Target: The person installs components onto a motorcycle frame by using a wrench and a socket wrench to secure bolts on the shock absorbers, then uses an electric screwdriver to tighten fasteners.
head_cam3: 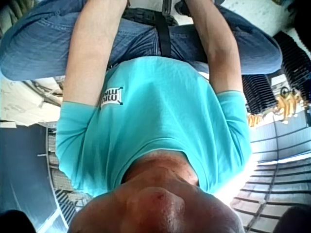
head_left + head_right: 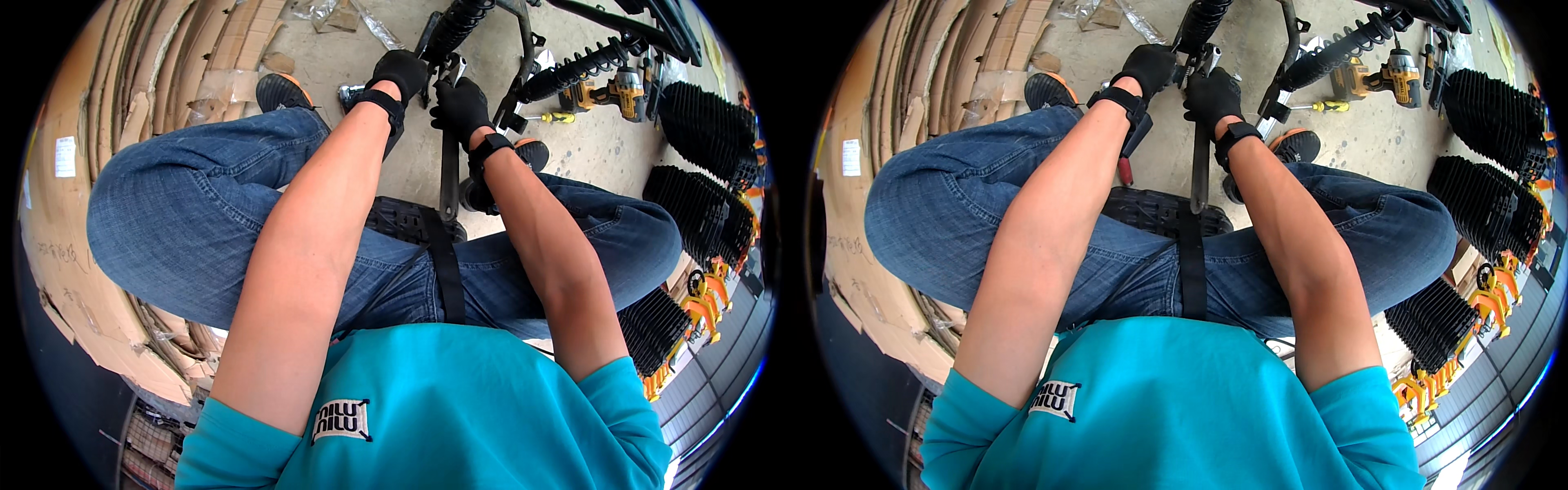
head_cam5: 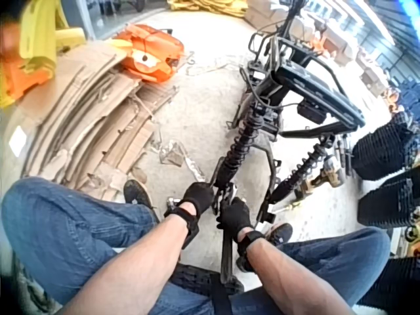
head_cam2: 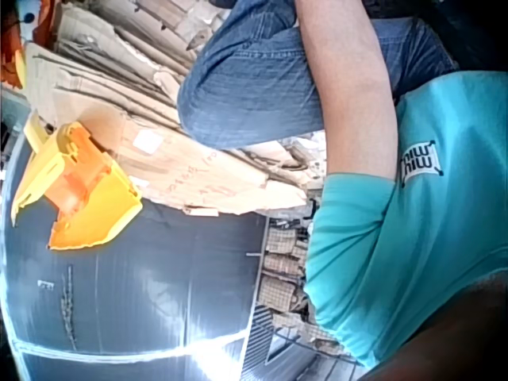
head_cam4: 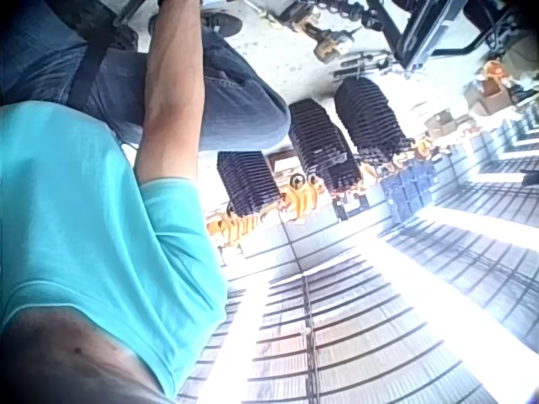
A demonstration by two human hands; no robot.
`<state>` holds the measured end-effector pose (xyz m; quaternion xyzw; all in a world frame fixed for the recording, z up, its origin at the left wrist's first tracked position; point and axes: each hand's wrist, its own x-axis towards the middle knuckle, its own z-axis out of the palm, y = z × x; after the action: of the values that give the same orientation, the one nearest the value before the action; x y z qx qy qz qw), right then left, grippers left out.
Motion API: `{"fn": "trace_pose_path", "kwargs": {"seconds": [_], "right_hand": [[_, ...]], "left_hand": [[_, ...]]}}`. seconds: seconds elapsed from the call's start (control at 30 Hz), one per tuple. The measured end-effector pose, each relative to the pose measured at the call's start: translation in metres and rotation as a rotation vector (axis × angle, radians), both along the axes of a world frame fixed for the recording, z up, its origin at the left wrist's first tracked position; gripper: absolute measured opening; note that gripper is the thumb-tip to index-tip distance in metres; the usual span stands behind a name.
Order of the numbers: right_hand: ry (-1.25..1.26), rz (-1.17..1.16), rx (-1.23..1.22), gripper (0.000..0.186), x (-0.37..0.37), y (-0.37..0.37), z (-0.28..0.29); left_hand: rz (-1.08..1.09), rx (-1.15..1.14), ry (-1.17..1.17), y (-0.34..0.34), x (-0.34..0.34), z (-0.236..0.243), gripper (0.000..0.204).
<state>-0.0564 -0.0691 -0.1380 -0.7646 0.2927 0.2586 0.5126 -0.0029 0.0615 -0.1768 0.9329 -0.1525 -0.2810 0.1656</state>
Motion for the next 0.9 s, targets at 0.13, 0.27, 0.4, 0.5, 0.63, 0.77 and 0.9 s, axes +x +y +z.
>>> {"fn": "trace_pose_path", "kwargs": {"seconds": [0.13,0.27,0.4,0.5,0.63,0.77,0.9], "right_hand": [[-0.038,0.038,-0.009,0.030,0.000,0.003,0.007],[-0.058,0.087,-0.069,0.030,0.003,0.000,0.005],[-0.061,0.045,-0.031,0.029,0.004,-0.001,0.002],[-0.010,0.105,-0.026,0.028,0.008,-0.003,0.002],[-0.132,0.494,-0.098,0.029,0.025,-0.036,-0.045],[-0.105,0.456,0.104,0.025,0.033,-0.054,-0.040],[0.136,0.170,0.352,0.022,0.042,-0.038,0.014]], "left_hand": [[-0.029,0.012,-0.032,0.000,-0.001,0.002,0.033],[-0.028,-0.007,-0.096,0.000,0.000,-0.014,0.034],[0.071,-0.068,-0.066,0.000,0.003,-0.031,0.035],[0.152,-0.107,-0.039,0.001,0.001,-0.037,0.036],[0.178,-0.133,-0.011,-0.003,0.005,-0.045,0.037],[0.187,-0.139,0.021,-0.006,0.004,-0.043,0.036],[0.269,-0.185,0.027,-0.001,0.003,-0.051,0.037]]}}
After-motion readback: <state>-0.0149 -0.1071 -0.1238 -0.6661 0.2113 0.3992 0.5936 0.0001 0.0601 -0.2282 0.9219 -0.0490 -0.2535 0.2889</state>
